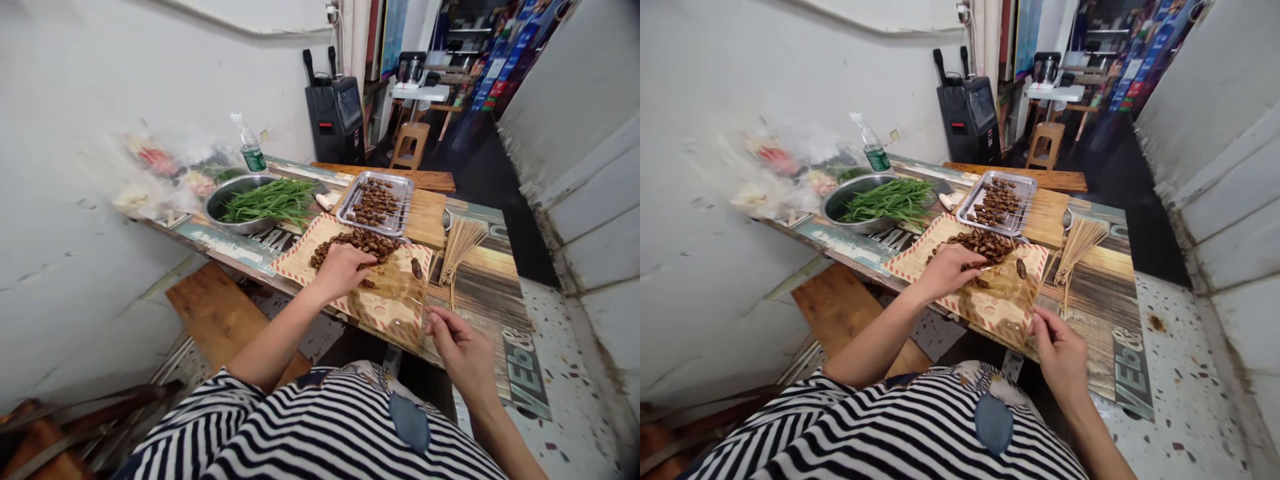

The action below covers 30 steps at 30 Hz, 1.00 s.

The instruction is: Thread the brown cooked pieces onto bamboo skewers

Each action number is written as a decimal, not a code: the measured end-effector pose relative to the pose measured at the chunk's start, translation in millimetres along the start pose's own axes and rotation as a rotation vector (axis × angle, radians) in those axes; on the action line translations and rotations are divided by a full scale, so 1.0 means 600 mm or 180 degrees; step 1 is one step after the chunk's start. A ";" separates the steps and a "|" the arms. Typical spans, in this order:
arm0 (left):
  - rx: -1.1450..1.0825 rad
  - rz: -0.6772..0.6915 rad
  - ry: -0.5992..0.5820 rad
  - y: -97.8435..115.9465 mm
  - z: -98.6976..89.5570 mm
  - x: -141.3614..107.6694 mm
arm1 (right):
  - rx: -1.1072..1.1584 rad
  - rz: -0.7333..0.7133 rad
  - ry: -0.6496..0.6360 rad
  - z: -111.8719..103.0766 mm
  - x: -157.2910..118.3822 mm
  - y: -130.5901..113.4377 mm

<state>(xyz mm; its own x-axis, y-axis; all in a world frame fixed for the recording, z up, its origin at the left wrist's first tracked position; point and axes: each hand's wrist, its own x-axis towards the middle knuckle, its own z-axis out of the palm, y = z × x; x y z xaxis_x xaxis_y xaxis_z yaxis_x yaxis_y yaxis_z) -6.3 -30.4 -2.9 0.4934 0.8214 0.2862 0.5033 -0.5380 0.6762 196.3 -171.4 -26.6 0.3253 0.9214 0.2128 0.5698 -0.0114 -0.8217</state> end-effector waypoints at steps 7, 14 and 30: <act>0.0844 0.0456 -0.0691 -0.026 0.044 0.006 | 0.0056 0.0087 -0.0226 -0.008 -0.008 0.010; 0.1130 0.0442 -0.0815 -0.032 0.053 0.014 | 0.0014 0.0084 -0.0254 -0.013 -0.011 0.017; -0.2844 -0.0858 -0.0477 0.021 0.028 0.023 | -0.0152 -0.0057 -0.0328 -0.011 -0.015 0.022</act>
<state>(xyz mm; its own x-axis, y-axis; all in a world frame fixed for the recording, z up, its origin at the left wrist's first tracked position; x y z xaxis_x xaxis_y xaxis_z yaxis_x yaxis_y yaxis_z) 18.8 -28.8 -1.9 0.5569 0.8306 -0.0037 -0.0857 0.0619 0.9944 205.9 -182.3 -36.0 0.2368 0.9566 0.1698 0.6110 -0.0107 -0.7915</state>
